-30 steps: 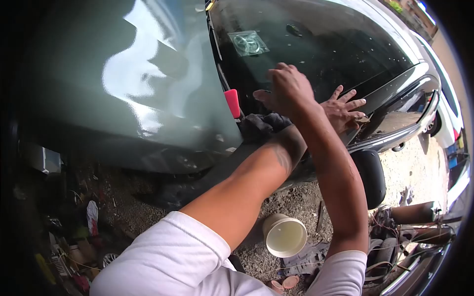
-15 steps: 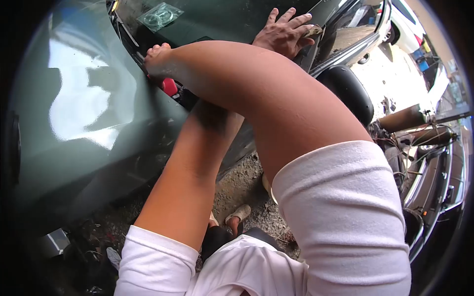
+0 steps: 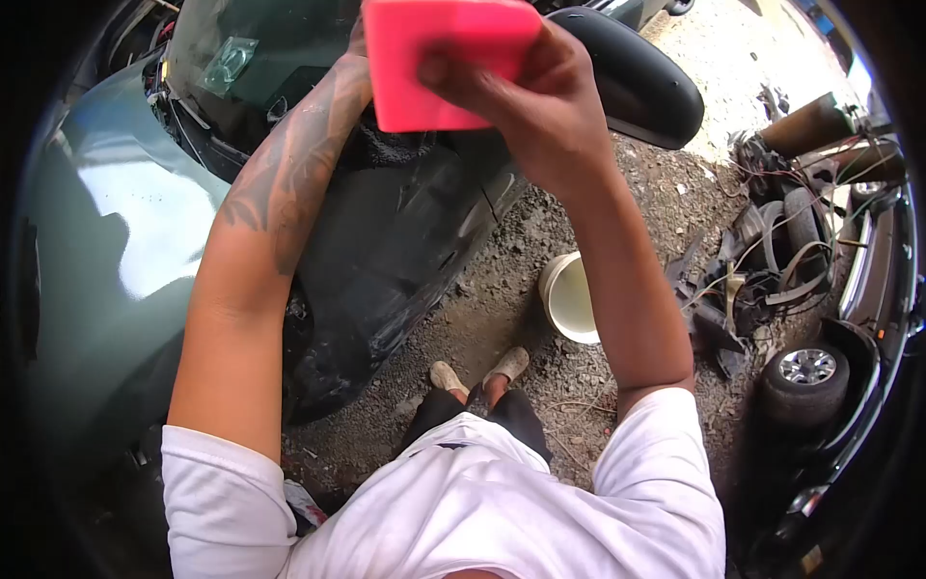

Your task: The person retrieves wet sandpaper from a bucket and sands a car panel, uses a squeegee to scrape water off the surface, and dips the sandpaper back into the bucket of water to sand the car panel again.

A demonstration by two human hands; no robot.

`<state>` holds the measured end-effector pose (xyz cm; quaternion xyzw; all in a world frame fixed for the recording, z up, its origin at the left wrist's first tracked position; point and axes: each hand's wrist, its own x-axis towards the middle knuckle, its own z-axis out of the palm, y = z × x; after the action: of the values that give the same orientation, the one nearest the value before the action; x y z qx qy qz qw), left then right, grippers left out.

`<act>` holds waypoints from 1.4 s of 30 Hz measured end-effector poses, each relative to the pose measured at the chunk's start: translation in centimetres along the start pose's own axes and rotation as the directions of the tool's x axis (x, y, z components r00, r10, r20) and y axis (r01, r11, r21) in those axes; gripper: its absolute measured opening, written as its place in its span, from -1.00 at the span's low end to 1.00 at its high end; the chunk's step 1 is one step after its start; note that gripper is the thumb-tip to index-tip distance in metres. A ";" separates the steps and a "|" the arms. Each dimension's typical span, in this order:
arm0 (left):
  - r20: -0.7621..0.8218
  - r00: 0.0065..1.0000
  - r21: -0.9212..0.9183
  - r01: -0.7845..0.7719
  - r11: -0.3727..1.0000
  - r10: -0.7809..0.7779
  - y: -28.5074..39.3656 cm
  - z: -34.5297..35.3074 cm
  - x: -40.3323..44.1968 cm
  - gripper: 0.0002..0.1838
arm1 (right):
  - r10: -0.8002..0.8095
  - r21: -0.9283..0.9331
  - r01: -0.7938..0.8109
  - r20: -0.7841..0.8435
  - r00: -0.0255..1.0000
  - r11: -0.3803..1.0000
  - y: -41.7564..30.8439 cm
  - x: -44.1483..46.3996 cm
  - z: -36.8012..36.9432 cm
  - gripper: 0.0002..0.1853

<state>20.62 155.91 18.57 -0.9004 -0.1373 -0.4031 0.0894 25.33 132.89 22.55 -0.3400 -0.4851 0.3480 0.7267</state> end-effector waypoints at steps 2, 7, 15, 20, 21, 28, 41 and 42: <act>0.027 0.999 -0.098 0.021 0.995 -0.018 0.5 -0.9 0.1 -0.38 | 0.188 0.114 -0.169 -0.182 0.965 0.979 3.9 -9.7 -4.5 -0.65; 0.056 0.998 -0.120 0.012 0.993 -0.005 0.7 -1.4 0.6 -0.38 | 0.272 -0.137 -0.507 -0.709 0.650 0.851 15.8 -20.3 -11.6 -0.64; 0.091 0.996 -0.123 0.007 0.992 0.004 0.8 -1.9 0.6 -0.40 | -0.429 -0.871 -0.354 -0.480 0.766 0.342 20.8 -5.2 -18.4 -0.73; 0.093 0.995 -0.157 -0.004 0.988 0.018 0.8 -1.9 0.8 -0.43 | -0.290 -0.866 -0.383 -0.475 0.831 0.321 18.9 -5.5 -15.5 -0.73; 0.088 0.996 -0.150 -0.009 0.989 0.022 0.8 -1.9 0.8 -0.43 | -0.350 -0.845 -0.320 -0.481 0.804 0.428 19.0 -6.2 -13.9 -0.71; 0.035 0.999 -0.105 -0.033 0.994 0.037 0.5 -1.3 0.7 -0.46 | -0.358 -0.775 -0.233 -0.507 0.784 0.588 21.5 -14.5 -2.6 -0.54; -0.072 0.995 -0.176 -0.084 0.981 0.072 0.4 -1.2 0.5 -0.55 | -0.038 -0.281 -0.093 -0.428 0.903 0.955 5.6 -16.1 -2.0 -0.73; -0.109 0.991 -0.138 -0.095 0.986 0.080 0.2 -0.7 0.3 -0.55 | -0.155 -0.269 0.081 -0.264 0.952 0.960 3.0 -12.0 -1.6 -0.68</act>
<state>20.38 155.56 19.24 -0.8876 -0.0634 -0.4536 0.0494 22.84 124.22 14.00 -0.4470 -0.4366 0.1862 0.7583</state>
